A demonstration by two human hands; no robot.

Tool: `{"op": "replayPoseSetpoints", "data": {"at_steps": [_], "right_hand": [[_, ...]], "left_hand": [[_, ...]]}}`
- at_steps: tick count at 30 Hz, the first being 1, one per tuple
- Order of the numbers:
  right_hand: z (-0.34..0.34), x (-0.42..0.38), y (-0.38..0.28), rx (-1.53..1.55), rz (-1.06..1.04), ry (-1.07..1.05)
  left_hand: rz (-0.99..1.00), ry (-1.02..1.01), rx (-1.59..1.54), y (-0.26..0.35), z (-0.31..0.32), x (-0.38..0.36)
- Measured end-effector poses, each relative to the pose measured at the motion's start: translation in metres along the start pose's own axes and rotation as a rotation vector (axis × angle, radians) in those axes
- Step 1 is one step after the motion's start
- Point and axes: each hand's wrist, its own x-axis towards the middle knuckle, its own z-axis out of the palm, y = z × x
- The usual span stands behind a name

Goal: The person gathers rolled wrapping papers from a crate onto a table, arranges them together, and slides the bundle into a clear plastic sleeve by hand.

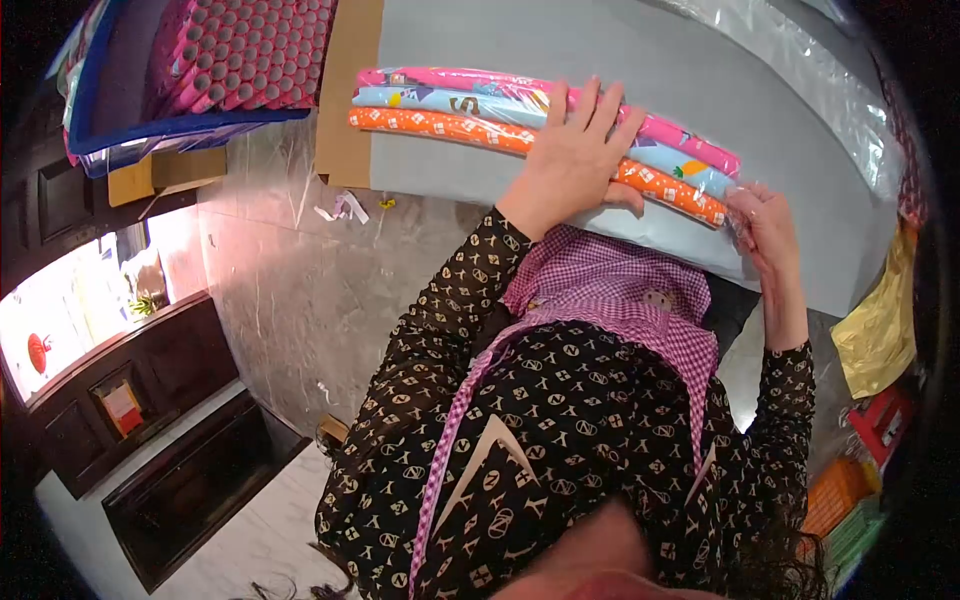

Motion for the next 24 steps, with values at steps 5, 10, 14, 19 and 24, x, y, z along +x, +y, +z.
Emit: {"op": "replayPoseSetpoints", "data": {"at_steps": [5,10,14,19,24], "right_hand": [[0.001,0.021,0.004,0.018,0.039,-0.055],[0.007,0.018,-0.007,0.093,0.116,-0.074],[0.002,0.03,0.008,0.132,0.112,-0.181],[0.011,0.025,0.004,0.175,0.162,-0.086],[0.003,0.024,0.013,0.151,0.082,-0.161]], "left_hand": [[-0.021,0.005,-0.009,-0.009,0.009,-0.003],[-0.021,0.008,-0.011,-0.012,0.011,-0.005],[-0.015,0.004,-0.004,-0.015,0.014,-0.008],[-0.005,0.029,0.01,-0.017,0.016,-0.009],[0.002,0.037,0.029,-0.017,0.018,-0.009]]}}
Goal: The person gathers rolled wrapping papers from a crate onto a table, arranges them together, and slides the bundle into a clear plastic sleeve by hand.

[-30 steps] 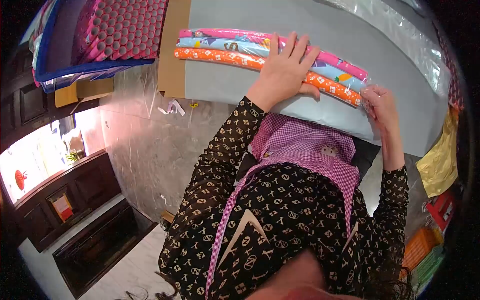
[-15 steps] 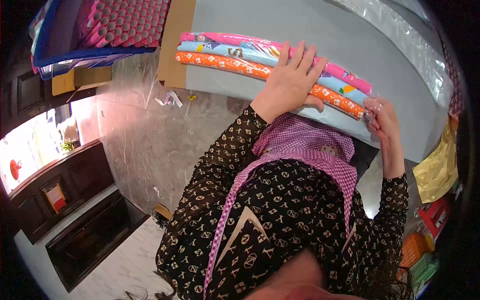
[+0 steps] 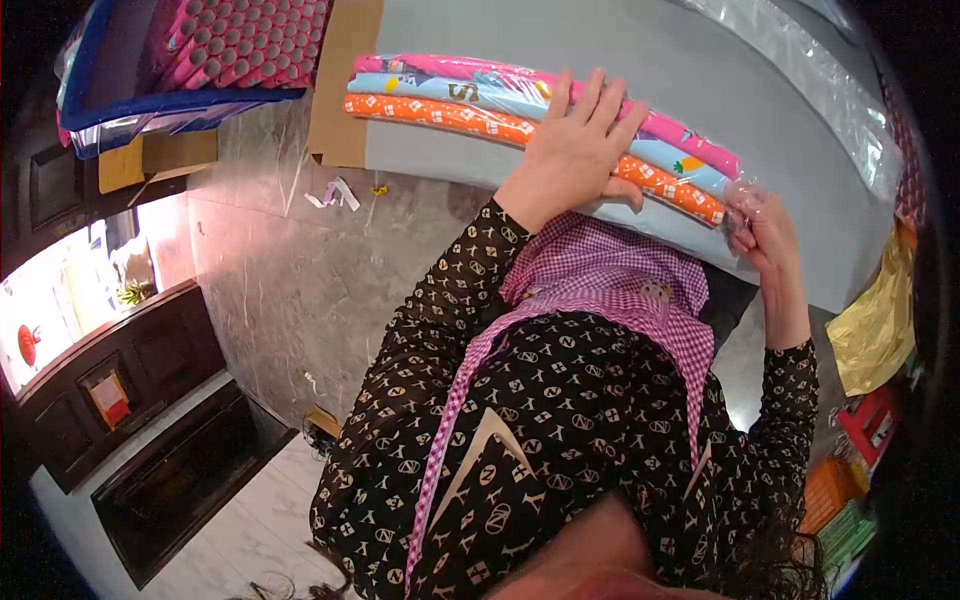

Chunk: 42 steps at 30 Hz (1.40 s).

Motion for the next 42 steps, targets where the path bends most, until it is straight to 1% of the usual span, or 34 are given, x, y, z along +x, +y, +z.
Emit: {"op": "replayPoseSetpoints", "data": {"at_steps": [1,3,4,6,7,8,10,11,13,14,16,17,20,22,24,25,27,31,33,37,38,40,42], "right_hand": [[-0.001,-0.002,0.001,0.002,0.004,0.003],[-0.001,-0.007,0.0,-0.171,-0.071,-0.002],[0.001,-0.012,-0.002,-0.17,-0.065,0.011],[0.01,-0.024,-0.006,-0.365,-0.112,0.159],[0.013,-0.03,-0.008,-0.412,-0.114,0.184],[0.016,-0.036,-0.009,-0.411,-0.095,0.214],[0.022,-0.048,-0.012,-0.44,-0.137,0.229],[0.023,-0.05,-0.012,-0.439,-0.126,0.255],[0.025,-0.049,-0.004,-0.546,-0.141,0.205],[0.023,-0.048,-0.002,-0.544,-0.132,0.222],[0.021,-0.047,0.003,-0.636,-0.286,0.177],[0.023,-0.05,-0.005,-0.621,-0.206,0.153],[0.017,-0.045,0.002,-0.609,-0.165,0.17],[0.018,-0.046,0.003,-0.581,-0.171,0.186],[0.019,-0.045,0.007,-0.449,-0.142,0.198],[0.019,-0.046,0.005,-0.449,-0.143,0.202],[0.02,-0.048,0.002,-0.406,-0.096,0.168],[0.02,-0.05,0.003,-0.406,-0.072,0.178],[0.02,-0.051,-0.002,-0.358,0.0,0.126],[0.023,-0.053,-0.002,-0.359,-0.014,0.147],[0.021,-0.053,-0.003,-0.403,-0.021,0.126],[0.017,-0.049,-0.001,-0.45,-0.044,0.073],[0.013,-0.044,0.008,-0.587,-0.368,0.172]], "left_hand": [[0.0,0.009,-0.001,0.0,0.0,0.0],[0.002,0.035,0.0,0.0,-0.001,0.0],[0.009,0.034,-0.013,0.0,-0.002,0.001],[0.005,-0.001,-0.024,0.003,-0.004,0.003],[-0.008,-0.022,-0.031,0.004,-0.005,0.004],[0.008,-0.024,-0.062,0.005,-0.005,0.004],[0.01,-0.004,-0.005,0.005,-0.005,0.005],[0.011,0.012,-0.008,0.005,-0.004,0.004],[0.027,0.012,-0.01,0.003,-0.002,0.002],[0.025,0.012,0.008,0.003,-0.003,0.003],[0.033,0.014,0.033,0.003,-0.001,0.002],[0.032,0.012,0.038,0.005,-0.004,0.003],[0.033,0.028,0.03,0.008,-0.007,0.007],[0.023,0.001,0.031,0.011,-0.011,0.009],[0.026,-0.004,0.038,0.011,-0.01,0.009],[0.028,-0.013,0.039,0.011,-0.011,0.009],[0.033,-0.026,0.04,0.012,-0.012,0.008],[0.036,-0.052,0.035,0.015,-0.015,0.007],[0.032,-0.057,0.038,0.015,-0.016,0.007],[0.029,-0.064,0.026,0.015,-0.016,0.005],[0.027,-0.061,0.016,0.014,-0.016,0.005],[0.022,-0.068,0.025,0.013,-0.014,0.005],[-0.007,-0.086,0.057,0.01,-0.015,0.002]]}}
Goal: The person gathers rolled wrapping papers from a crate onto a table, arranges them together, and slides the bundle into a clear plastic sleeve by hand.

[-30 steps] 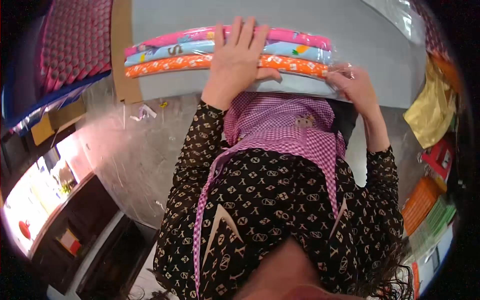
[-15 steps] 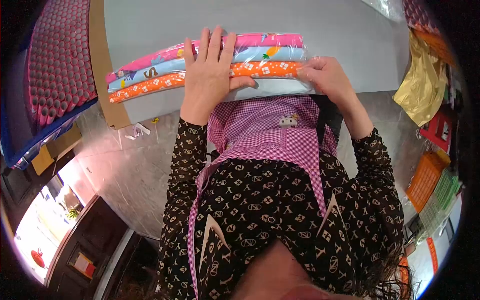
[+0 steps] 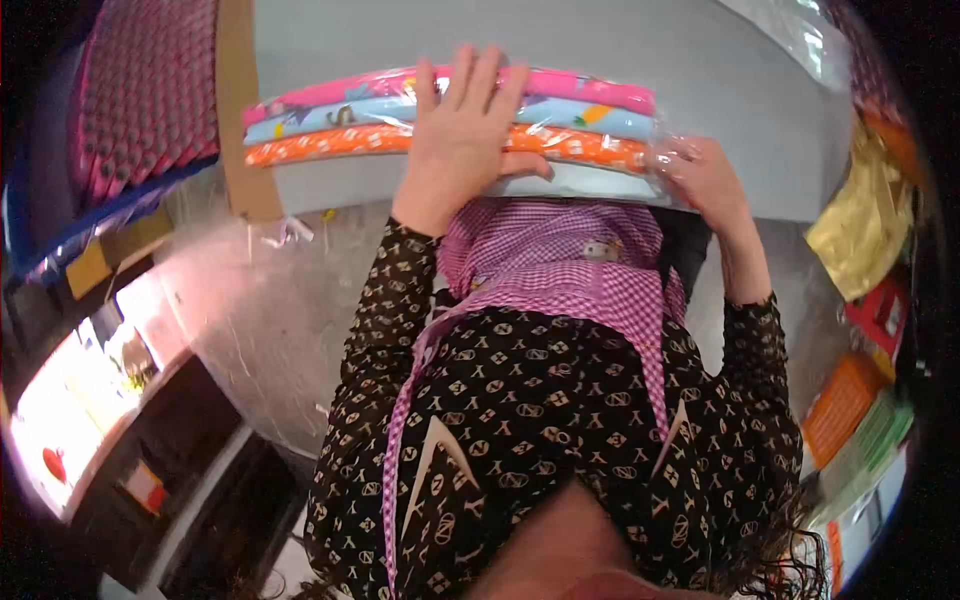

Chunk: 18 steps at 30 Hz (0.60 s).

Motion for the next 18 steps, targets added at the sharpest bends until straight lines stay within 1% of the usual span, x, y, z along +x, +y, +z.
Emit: {"op": "replayPoseSetpoints", "data": {"at_steps": [2,4,6,8,11,12,17,18], "right_hand": [[-0.011,0.002,-0.003,-0.032,0.247,-0.087],[-0.016,0.002,0.001,0.08,0.284,-0.12],[-0.016,-0.001,-0.002,0.104,0.269,-0.138],[-0.017,0.001,0.002,0.124,0.263,-0.138],[-0.021,0.003,0.02,0.325,0.275,-0.151],[-0.021,0.004,0.023,0.323,0.271,-0.149],[-0.019,0.002,0.02,0.55,0.258,-0.138],[-0.019,0.002,0.02,0.548,0.257,-0.131]], "left_hand": [[0.02,-0.016,-0.028,-0.002,0.001,-0.001],[-0.021,0.004,-0.018,-0.004,0.004,-0.005],[0.006,0.026,-0.096,-0.004,0.003,-0.006],[-0.019,0.029,-0.08,-0.005,0.003,-0.007],[-0.005,0.051,-0.154,-0.006,0.003,-0.008],[-0.005,0.055,-0.153,-0.006,0.003,-0.007],[-0.011,0.056,-0.147,-0.004,0.002,-0.006],[-0.006,0.06,-0.15,-0.003,0.002,-0.006]]}}
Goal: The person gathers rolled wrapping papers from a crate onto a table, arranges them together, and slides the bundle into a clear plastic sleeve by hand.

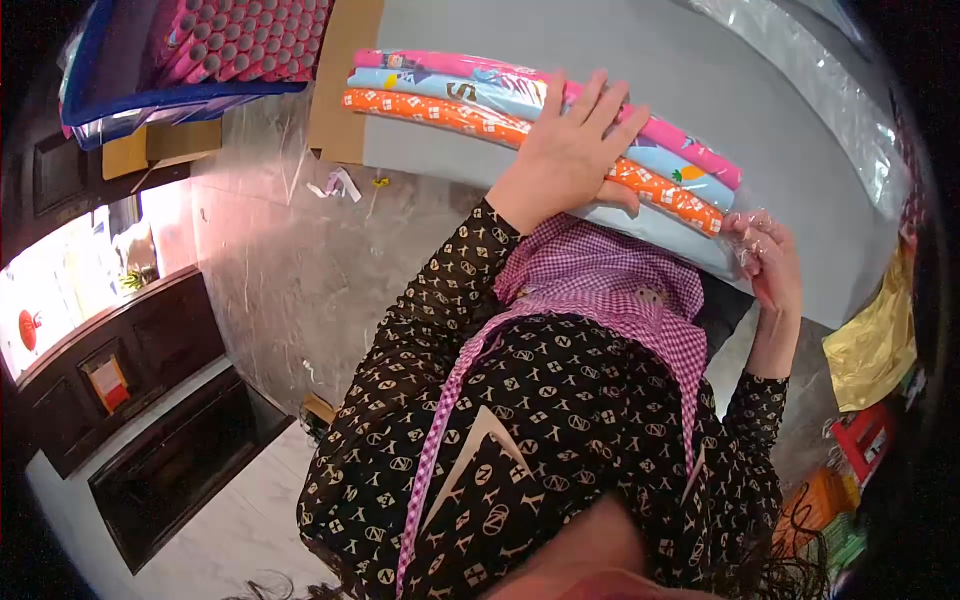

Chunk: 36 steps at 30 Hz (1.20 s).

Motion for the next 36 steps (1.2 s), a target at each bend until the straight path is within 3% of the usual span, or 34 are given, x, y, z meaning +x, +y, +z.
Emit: {"op": "replayPoseSetpoints", "data": {"at_steps": [6,10,23,36], "right_hand": [[0.001,0.0,-0.004,0.079,0.067,0.014],[0.016,-0.002,-0.014,-0.116,0.043,0.063],[0.028,0.008,-0.031,-0.193,-0.032,0.242],[0.016,0.023,-0.036,-0.137,0.103,0.092]], "left_hand": [[0.005,0.002,0.056,0.001,-0.003,0.001],[0.015,-0.021,0.069,0.004,-0.003,0.003],[0.014,-0.012,0.104,0.009,-0.003,0.008],[0.012,0.028,0.055,0.003,0.002,0.004]]}}
